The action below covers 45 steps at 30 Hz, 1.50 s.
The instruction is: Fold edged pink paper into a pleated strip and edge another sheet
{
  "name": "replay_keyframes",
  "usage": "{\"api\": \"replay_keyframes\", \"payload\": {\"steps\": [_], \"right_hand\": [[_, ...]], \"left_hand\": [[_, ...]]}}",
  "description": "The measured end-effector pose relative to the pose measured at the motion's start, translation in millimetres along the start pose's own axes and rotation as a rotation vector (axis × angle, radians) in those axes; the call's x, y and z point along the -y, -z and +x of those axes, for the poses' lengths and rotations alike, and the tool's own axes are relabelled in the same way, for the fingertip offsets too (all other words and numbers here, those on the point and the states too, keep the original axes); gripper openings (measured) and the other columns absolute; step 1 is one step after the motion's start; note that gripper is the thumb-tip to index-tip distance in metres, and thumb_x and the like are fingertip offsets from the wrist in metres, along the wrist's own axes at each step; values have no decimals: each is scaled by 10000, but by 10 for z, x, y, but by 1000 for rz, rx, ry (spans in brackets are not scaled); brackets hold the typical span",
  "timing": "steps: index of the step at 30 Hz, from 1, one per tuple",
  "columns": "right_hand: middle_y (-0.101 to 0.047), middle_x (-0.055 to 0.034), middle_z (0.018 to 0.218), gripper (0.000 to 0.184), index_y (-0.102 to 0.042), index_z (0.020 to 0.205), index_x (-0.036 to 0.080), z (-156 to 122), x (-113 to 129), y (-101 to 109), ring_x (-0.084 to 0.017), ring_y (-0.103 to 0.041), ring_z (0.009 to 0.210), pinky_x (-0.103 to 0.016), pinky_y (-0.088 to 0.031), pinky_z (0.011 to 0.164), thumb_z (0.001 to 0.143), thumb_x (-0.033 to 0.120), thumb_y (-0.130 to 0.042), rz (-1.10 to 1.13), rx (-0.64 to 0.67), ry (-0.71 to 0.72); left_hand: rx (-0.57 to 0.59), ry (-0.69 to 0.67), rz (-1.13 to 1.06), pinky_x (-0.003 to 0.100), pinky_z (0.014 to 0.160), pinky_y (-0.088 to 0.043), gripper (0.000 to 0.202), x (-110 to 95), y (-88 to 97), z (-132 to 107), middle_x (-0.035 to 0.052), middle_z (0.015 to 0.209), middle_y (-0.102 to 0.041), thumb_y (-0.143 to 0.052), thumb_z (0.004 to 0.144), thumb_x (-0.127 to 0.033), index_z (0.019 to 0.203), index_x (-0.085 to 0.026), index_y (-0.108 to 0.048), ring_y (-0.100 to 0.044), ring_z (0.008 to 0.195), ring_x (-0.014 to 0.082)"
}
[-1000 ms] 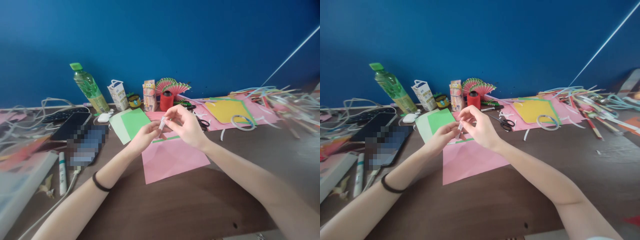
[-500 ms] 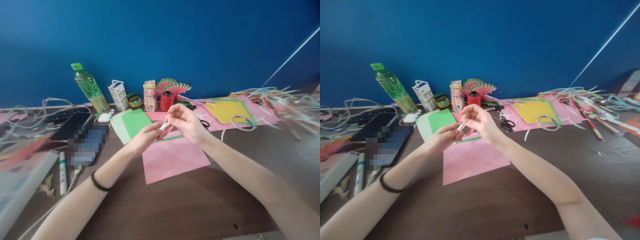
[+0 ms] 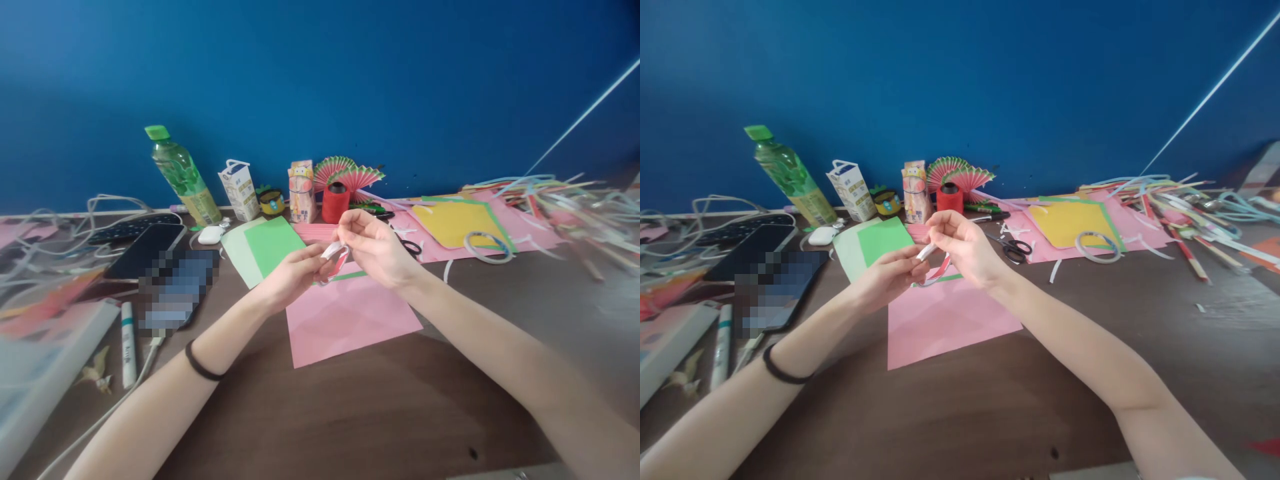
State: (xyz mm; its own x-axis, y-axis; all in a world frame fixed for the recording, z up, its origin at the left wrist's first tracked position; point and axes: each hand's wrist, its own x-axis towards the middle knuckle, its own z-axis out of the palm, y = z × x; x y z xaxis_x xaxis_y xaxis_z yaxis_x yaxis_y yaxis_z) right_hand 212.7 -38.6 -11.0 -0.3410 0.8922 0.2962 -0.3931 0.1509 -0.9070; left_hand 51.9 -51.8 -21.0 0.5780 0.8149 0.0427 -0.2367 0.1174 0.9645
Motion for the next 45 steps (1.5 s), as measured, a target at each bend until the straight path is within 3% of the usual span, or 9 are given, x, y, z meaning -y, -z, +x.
{"api": "replay_keyframes", "payload": {"steps": [4,10,12,17,22,26,31,36,45], "right_hand": [[-477,32,717,176,-512,853,230,1,17,16,-113,-513,704,-270,-451,642,723,270,-624,-8,26,-19],[-510,28,733,135,-520,850,248,-15,153,-8,-136,-549,813,-336,-439,796,751,293,-600,-4,43,5],[-543,25,755,130,-543,853,232,-10,138,1,-123,-556,787,-324,-433,797,748,273,-608,-37,51,-14],[-620,-1,811,162,-585,852,187,19,6,76,-122,-576,802,-301,-425,779,734,292,-622,-228,13,-129],[-656,-13,815,143,-582,847,182,31,-62,135,-132,-606,811,-300,-423,771,740,274,-606,-264,-13,-184],[-665,-8,812,119,-583,836,179,48,-76,166,-118,-612,791,-278,-416,754,736,242,-599,-239,-39,-197],[-672,-8,794,116,-583,818,173,67,-67,181,-117,-607,801,-263,-401,741,724,238,-604,-274,-41,-180],[-679,-27,812,116,-573,828,167,65,-63,184,-145,-610,825,-300,-410,769,737,239,-576,-380,-13,-149],[-637,-27,689,203,-605,740,183,69,0,262,-164,-573,688,-293,-389,669,778,362,-516,-1182,28,-79]], "left_hand": [[-26,3,50,242,567,-301,155,-3,6,-13,-22,621,-384,-474,801,-226,877,-126,-563,-359,580,89],[-130,-73,312,240,553,-304,219,-125,127,2,-29,595,-384,-467,774,-249,923,-127,-571,-358,557,90],[-152,-103,479,250,578,-334,278,-215,196,2,-12,630,-457,-445,778,-279,986,-133,-557,-400,580,107],[-488,26,1318,291,643,-360,241,-289,487,-19,36,724,-563,-394,742,-198,910,-172,-566,-488,681,177],[-406,234,1651,353,713,-378,189,-135,788,-44,118,848,-583,-483,725,-263,834,-144,-583,-526,821,273],[-446,95,1587,350,803,-374,215,-181,662,-32,103,917,-595,-478,749,-304,839,-161,-611,-518,912,261],[-121,174,1109,265,720,-389,275,-333,336,-26,11,847,-623,-433,789,-402,837,-192,-604,-542,798,170],[-91,181,1041,235,631,-349,231,-343,276,-43,-19,699,-546,-463,770,-382,756,-175,-563,-477,662,122],[-4,208,1078,256,636,-354,216,-208,311,-1,-7,705,-558,-449,757,-372,729,-181,-546,-480,663,141]]}}
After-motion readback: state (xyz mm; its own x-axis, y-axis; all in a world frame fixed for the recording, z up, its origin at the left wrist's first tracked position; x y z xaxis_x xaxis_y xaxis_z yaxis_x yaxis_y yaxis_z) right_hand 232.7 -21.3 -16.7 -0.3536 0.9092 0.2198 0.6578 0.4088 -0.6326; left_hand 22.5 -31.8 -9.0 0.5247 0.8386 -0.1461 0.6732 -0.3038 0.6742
